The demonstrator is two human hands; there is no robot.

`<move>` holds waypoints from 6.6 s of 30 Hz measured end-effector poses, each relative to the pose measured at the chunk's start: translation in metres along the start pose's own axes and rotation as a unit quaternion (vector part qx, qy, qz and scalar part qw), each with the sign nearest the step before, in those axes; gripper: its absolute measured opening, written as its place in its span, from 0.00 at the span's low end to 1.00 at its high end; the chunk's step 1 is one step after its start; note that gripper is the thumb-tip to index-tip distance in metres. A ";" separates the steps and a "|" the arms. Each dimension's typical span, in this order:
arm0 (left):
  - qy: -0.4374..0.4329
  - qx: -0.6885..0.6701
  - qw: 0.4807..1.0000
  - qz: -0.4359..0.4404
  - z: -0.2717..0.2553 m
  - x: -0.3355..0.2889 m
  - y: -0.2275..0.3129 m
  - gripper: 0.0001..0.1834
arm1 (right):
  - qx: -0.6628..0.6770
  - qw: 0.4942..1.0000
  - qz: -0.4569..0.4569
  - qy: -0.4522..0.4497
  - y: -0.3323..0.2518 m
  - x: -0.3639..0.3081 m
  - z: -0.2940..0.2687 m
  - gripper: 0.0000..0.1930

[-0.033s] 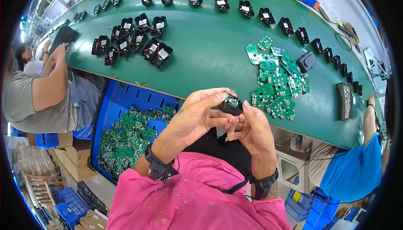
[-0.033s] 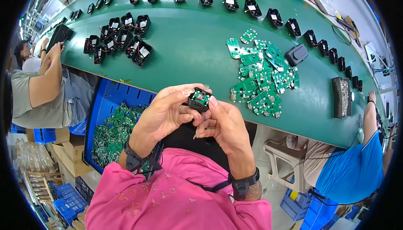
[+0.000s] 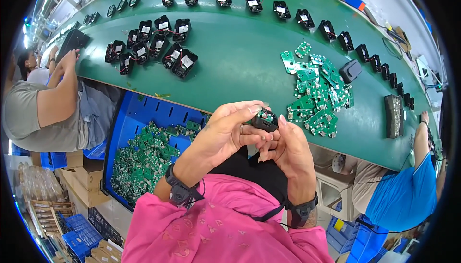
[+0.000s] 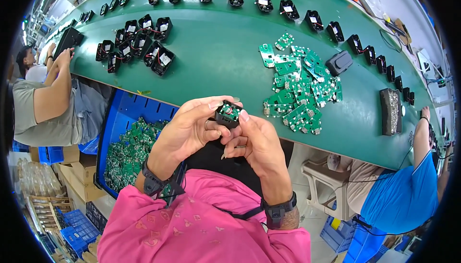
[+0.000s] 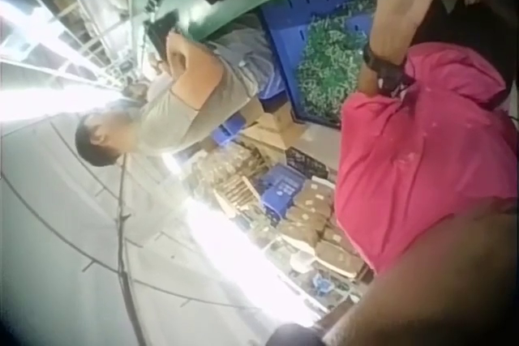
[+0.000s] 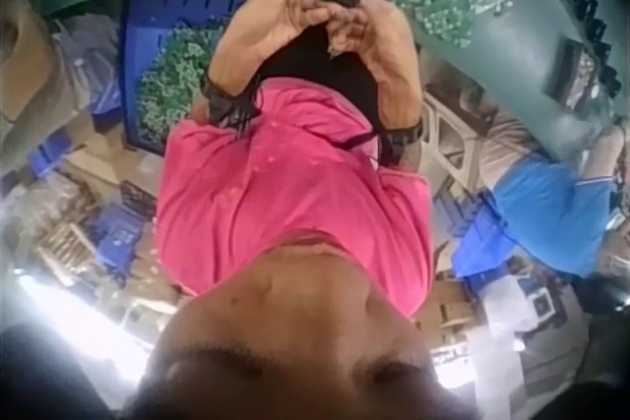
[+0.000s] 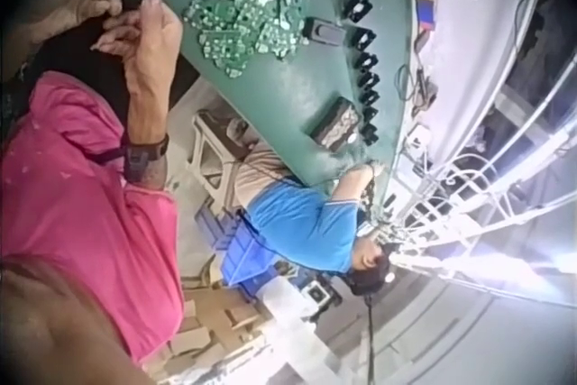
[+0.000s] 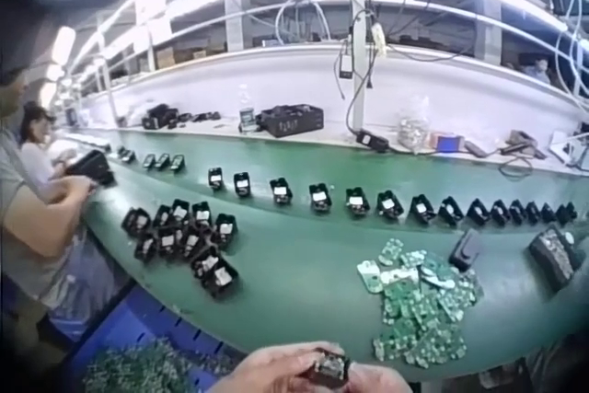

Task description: Assembling circuit boards into plastic enclosures at a factory workbench.

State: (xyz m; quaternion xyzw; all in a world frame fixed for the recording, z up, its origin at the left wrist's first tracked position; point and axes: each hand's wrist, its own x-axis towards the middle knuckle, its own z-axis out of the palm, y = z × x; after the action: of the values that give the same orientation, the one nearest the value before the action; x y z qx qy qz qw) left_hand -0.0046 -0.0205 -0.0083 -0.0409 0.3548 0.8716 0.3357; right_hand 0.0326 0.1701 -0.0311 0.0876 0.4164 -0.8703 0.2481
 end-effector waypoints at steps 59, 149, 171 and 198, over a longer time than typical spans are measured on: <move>0.389 0.830 0.345 0.204 -0.258 0.170 0.399 0.44 | -0.634 0.662 -0.363 0.166 0.014 0.110 0.042 0.08; 0.100 0.541 0.773 0.317 0.024 0.025 0.012 0.32 | -0.326 0.868 -0.316 0.203 -0.029 0.039 0.038 0.03; 0.100 0.378 0.882 0.263 0.027 0.020 0.002 0.27 | -0.395 0.821 -0.384 0.148 -0.030 0.029 0.046 0.03; 0.049 0.688 0.638 0.343 0.049 -0.004 0.019 0.40 | -0.658 0.704 -0.264 0.041 -0.090 -0.013 0.053 0.03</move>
State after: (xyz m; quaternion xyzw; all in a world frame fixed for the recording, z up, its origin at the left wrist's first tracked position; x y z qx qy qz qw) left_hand -0.0051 -0.0013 0.0405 0.2843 0.8560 0.4254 -0.0743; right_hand 0.0013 0.1822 0.0686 -0.1755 0.8990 -0.4009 -0.0146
